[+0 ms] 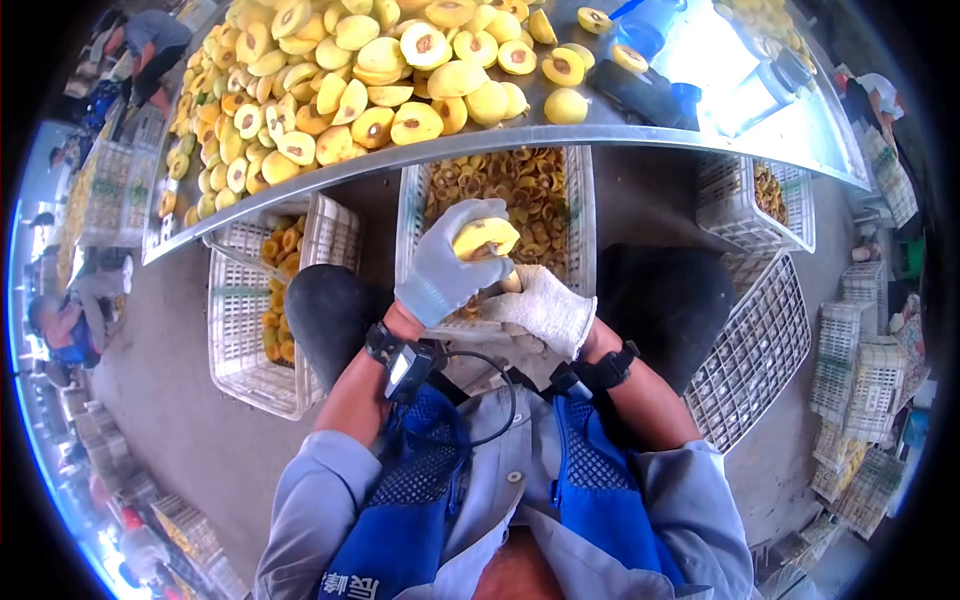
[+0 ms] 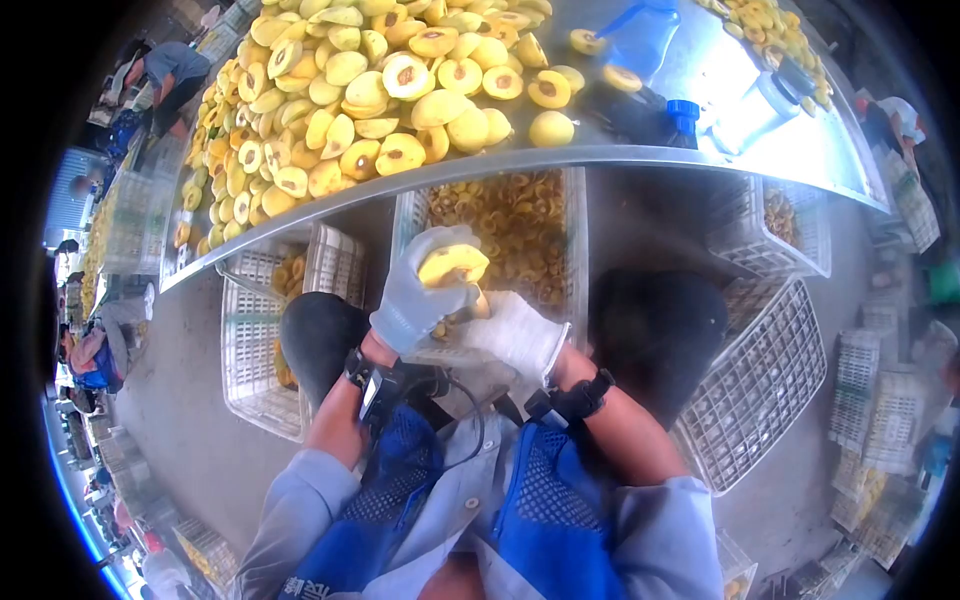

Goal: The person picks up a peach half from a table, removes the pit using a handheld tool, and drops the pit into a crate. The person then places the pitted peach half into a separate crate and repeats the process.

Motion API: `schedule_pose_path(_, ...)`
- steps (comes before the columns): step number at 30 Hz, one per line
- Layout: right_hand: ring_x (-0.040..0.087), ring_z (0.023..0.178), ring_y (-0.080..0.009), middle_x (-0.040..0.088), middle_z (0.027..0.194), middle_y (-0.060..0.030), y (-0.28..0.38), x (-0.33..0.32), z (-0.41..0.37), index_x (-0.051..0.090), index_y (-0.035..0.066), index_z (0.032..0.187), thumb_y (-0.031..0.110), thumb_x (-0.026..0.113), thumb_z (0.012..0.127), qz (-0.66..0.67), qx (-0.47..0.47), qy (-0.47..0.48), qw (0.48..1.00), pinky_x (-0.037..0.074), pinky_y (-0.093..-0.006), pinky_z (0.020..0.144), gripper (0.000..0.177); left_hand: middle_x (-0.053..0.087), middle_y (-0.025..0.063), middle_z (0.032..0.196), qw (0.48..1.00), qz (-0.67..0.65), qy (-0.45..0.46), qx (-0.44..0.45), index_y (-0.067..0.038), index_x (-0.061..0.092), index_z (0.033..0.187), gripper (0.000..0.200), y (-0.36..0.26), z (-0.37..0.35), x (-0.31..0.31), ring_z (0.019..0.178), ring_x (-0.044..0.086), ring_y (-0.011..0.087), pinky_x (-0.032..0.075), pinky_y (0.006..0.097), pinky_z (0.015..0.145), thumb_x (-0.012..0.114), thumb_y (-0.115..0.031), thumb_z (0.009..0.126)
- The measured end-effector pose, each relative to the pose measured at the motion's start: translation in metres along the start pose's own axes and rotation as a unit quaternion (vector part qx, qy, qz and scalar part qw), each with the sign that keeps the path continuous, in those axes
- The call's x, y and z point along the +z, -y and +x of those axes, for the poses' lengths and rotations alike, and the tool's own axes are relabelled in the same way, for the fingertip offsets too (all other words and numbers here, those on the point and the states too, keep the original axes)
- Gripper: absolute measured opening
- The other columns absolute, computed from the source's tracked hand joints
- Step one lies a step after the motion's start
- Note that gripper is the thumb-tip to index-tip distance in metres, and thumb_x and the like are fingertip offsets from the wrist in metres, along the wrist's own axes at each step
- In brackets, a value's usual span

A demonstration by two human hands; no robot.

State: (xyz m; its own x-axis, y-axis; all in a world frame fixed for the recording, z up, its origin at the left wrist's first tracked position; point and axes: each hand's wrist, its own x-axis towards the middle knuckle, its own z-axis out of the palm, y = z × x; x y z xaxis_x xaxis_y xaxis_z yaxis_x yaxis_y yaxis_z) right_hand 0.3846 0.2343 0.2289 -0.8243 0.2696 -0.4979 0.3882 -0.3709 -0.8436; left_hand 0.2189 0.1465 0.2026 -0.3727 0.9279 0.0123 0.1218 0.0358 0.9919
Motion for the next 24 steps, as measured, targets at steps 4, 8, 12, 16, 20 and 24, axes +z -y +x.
schedule_pose_path(4,0.056,0.053,-0.0076,0.062,0.067,0.0019,-0.007,-0.004,0.001,0.073,0.006,0.106,0.02,0.074,0.089,-0.049,-0.009,0.001,0.999,0.043,-0.0249,0.049,0.022,0.065,0.0124,0.14,1.0,-0.004,0.01,0.009,0.001,0.059,0.137,0.062,0.007,-0.001,0.003,0.124,0.065,0.0208,0.052,0.0322,0.106,0.083,-0.005,0.08)
schedule_pose_path(8,0.059,0.059,-0.0084,0.063,0.068,0.0008,-0.015,-0.008,0.001,0.074,0.005,0.103,0.019,0.074,0.088,-0.041,-0.018,0.012,0.999,0.046,-0.0253,0.055,0.02,0.065,0.0116,0.139,0.995,-0.092,-0.017,0.046,0.0,0.06,0.136,0.058,0.014,-0.007,0.016,0.121,0.065,0.0189,0.052,0.0312,0.104,0.081,-0.005,0.082)
schedule_pose_path(12,0.057,0.057,-0.0085,0.062,0.067,0.0007,-0.006,-0.008,-0.004,0.071,0.004,0.097,0.016,0.074,0.087,-0.112,0.001,0.008,0.994,0.044,-0.0255,0.053,0.015,0.069,0.0109,0.133,0.994,-0.071,0.071,-0.052,0.001,0.065,0.131,0.044,0.007,0.002,0.007,0.116,0.066,0.0166,0.052,0.0299,0.102,0.076,-0.008,0.089)
schedule_pose_path(16,0.05,0.048,-0.0078,0.056,0.063,0.0027,0.0,-0.005,-0.009,0.066,0.005,0.096,0.011,0.074,0.088,0.073,0.121,0.053,0.989,0.036,-0.0248,0.042,0.013,0.074,0.0117,0.12,0.961,-0.201,0.105,-0.157,0.004,0.068,0.125,0.032,0.004,0.009,0.0,0.112,0.069,0.0183,0.055,0.0306,0.099,0.068,-0.017,0.1)
schedule_pose_path(20,0.046,0.045,-0.0071,0.051,0.063,0.0036,-0.01,-0.013,-0.007,0.063,0.005,0.099,0.009,0.073,0.094,0.169,0.162,0.119,0.965,0.03,-0.0228,0.037,0.012,0.075,0.0173,0.117,0.957,-0.271,0.01,-0.104,0.006,0.068,0.122,0.029,0.011,0.002,0.017,0.105,0.075,0.027,0.06,0.0362,0.094,0.066,-0.014,0.101)
schedule_pose_path(24,0.059,0.05,-0.012,0.066,0.078,-0.0044,-0.031,-0.019,-0.001,0.064,0.002,0.113,0.009,0.069,0.099,0.232,0.138,0.126,0.954,0.043,-0.0243,0.04,0.017,0.075,0.0173,0.117,0.962,-0.253,0.052,-0.089,0.006,0.068,0.12,0.028,0.003,0.003,0.013,0.104,0.074,0.0272,0.06,0.0357,0.093,0.068,-0.014,0.1)
